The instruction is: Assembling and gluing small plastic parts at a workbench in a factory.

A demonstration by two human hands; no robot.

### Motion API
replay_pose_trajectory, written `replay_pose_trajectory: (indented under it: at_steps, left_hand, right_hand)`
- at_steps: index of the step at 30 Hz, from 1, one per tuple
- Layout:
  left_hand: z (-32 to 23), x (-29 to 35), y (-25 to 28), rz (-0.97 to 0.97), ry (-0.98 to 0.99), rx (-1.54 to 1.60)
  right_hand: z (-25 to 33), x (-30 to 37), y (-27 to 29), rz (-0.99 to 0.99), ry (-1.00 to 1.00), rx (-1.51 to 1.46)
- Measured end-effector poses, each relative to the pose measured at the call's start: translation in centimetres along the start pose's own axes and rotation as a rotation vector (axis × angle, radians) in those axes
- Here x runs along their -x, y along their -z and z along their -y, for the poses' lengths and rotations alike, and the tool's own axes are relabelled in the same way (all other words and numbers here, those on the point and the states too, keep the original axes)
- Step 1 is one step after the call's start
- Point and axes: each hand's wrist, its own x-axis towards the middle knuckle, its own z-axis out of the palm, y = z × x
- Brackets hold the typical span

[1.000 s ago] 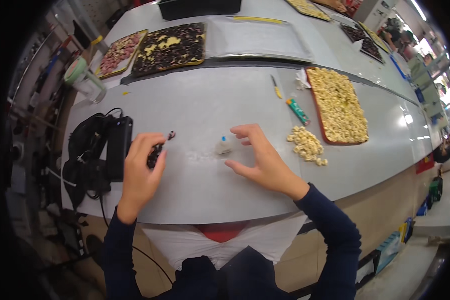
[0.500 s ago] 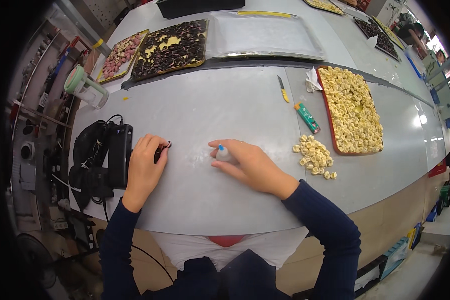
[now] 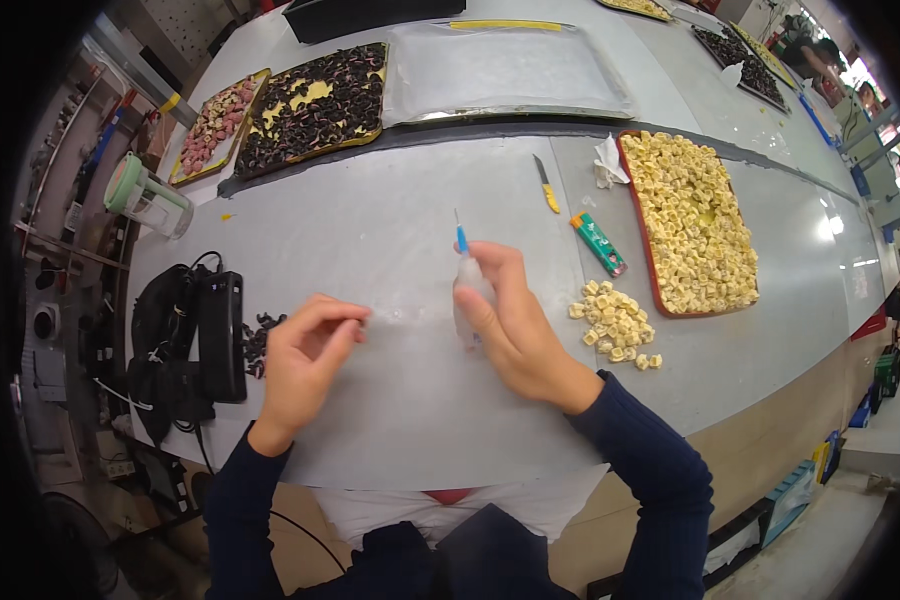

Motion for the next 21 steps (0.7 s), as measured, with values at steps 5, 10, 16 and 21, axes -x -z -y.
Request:
replay_pose_trajectory:
  at_steps: [5,10,16,21]
  left_hand:
    - [-0.1,0.4,-3.4,0.233,0.400,0.587]
    - [0.7,0.0,-2.7,0.362,0.485,0.652]
    - [1.5,0.1,-2.1,0.387,0.544,0.751]
    - [1.7,0.6,-2.3,0.472,0.594,0.885]
  right_hand:
    - [0.9,-1.0,0.8,-0.033,0.059,-0.185]
    - [1.2,-1.3,1.9,-0.090,0.020,-0.220]
    - [0.8,-1.3,2.8,-0.228,0.001,-0.451]
    - [0.0,-1.2,3.6,-0.155,0.165,-0.527]
